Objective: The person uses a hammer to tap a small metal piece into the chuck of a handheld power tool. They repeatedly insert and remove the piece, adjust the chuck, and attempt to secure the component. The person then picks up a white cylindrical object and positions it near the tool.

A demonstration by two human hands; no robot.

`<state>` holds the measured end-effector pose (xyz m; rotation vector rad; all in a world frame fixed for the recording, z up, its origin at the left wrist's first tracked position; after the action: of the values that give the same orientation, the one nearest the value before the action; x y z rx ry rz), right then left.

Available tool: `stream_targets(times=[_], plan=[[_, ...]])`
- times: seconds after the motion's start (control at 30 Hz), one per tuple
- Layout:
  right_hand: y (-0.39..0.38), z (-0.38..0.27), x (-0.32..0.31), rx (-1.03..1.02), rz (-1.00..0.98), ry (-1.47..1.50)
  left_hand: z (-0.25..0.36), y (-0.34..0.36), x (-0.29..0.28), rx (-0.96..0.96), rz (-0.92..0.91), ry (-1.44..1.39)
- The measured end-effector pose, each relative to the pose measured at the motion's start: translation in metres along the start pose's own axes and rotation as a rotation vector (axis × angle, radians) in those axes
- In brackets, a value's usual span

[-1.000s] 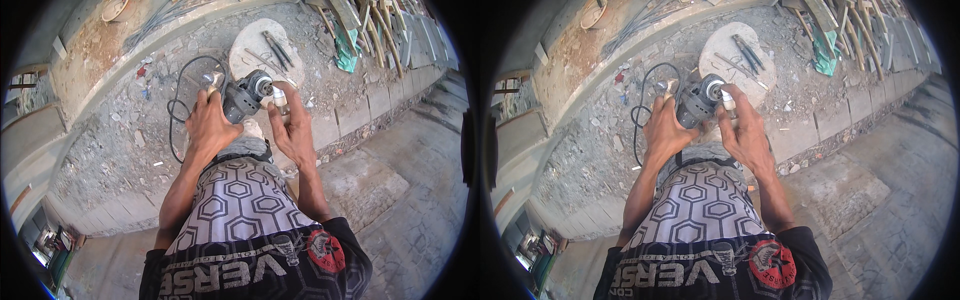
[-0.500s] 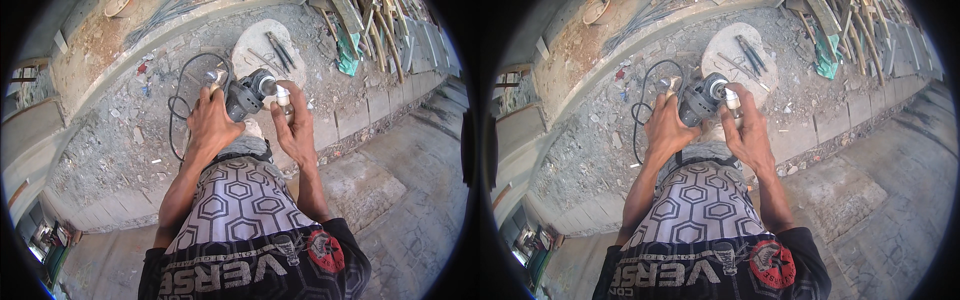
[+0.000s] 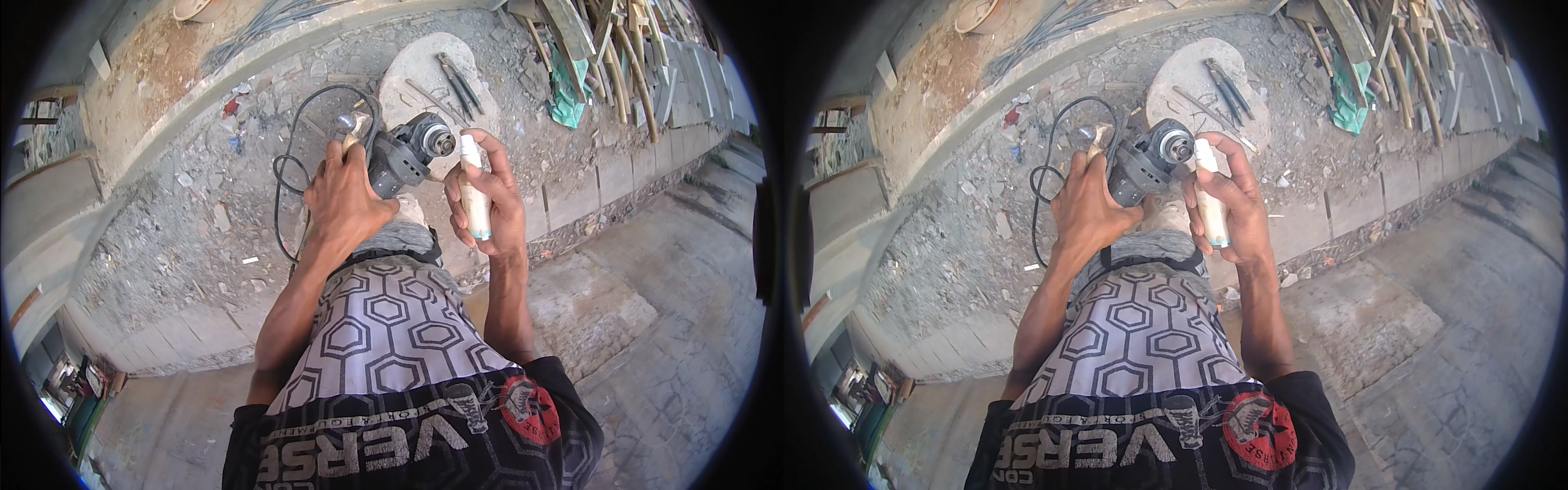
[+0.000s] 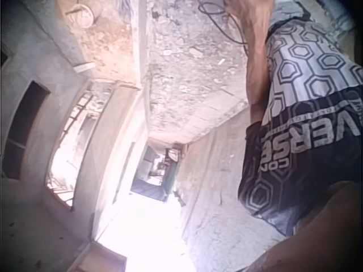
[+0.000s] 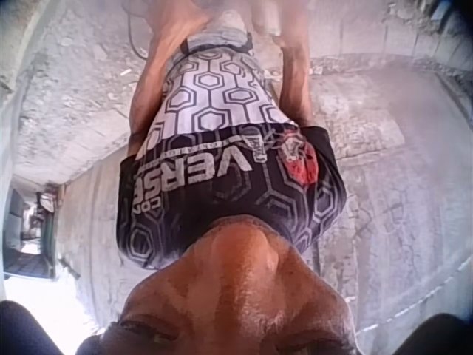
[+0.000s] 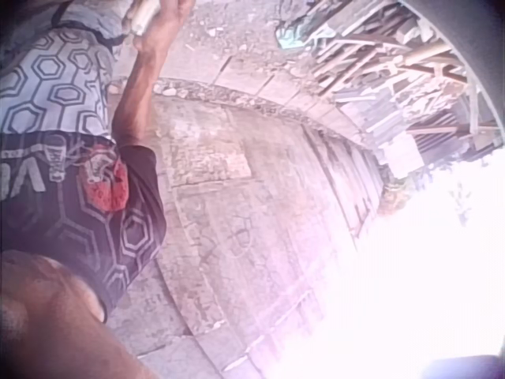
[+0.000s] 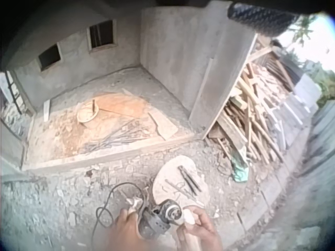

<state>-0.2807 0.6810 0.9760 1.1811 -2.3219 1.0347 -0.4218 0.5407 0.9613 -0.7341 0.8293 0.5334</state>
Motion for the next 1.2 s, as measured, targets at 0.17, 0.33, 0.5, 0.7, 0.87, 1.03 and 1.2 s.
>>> stream_targets(times=[0.17, 0.33, 0.5, 0.7, 0.87, 1.03, 1.2], plan=[[0.000, 0.001, 0.000, -0.014, 0.036, -0.054, -0.001, 0.000, 0.000, -0.010, -0.010, 0.008], [-0.005, -0.005, 0.003, -0.208, 0.206, -0.819, -0.002, -0.002, 0.003, 0.014, 0.017, -0.006], [-0.009, -0.017, 0.021, -0.326, 0.234, -1.116, -0.001, -0.002, 0.003, 0.020, 0.021, -0.002], [-0.010, -0.019, 0.022, -0.256, 0.254, -1.151, -0.001, -0.003, 0.002, 0.013, 0.031, -0.006], [-0.012, -0.019, 0.024, -0.363, 0.234, -1.169, 0.002, -0.004, 0.001, -0.010, -0.017, -0.011], [-0.013, -0.018, 0.021, -0.278, 0.254, -1.165, 0.002, -0.005, 0.003, -0.002, -0.009, -0.016], [-0.014, -0.017, 0.022, -0.369, 0.266, -1.143, -0.001, -0.005, 0.005, -0.002, -0.014, -0.003]])
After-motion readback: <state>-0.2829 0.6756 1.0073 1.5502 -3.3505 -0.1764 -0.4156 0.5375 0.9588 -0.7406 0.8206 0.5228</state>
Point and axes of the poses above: each hand's wrist, its own y-axis towards the middle knuckle, its own x-axis out of the palm, z = x × y, the point moved 7 cm from there along y, towards the middle knuckle, and after that the axes turned 2 degrees about x, right-handed, at the moved point
